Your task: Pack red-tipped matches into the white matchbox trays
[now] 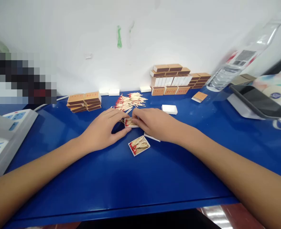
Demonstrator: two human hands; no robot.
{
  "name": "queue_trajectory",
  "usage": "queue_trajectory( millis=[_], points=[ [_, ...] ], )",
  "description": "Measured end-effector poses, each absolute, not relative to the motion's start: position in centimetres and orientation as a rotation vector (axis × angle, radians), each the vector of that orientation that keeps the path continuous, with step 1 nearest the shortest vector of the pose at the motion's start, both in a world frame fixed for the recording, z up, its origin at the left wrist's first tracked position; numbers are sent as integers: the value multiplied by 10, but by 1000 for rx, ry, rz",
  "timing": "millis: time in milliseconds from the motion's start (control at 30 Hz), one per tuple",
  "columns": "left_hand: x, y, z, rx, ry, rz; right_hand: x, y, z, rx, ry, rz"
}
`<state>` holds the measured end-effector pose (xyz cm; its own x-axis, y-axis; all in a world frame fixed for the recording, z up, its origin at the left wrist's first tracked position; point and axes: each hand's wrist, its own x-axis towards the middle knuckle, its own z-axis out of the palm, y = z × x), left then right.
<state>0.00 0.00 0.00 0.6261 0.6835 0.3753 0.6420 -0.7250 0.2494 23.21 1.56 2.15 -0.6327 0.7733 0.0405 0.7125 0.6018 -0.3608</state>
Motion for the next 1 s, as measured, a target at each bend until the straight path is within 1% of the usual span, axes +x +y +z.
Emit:
queue_trajectory(
  millis=[1000],
  points=[
    [0, 0, 0, 2761, 1128, 687, 232, 16, 21, -1229, -2632, 459]
  ],
)
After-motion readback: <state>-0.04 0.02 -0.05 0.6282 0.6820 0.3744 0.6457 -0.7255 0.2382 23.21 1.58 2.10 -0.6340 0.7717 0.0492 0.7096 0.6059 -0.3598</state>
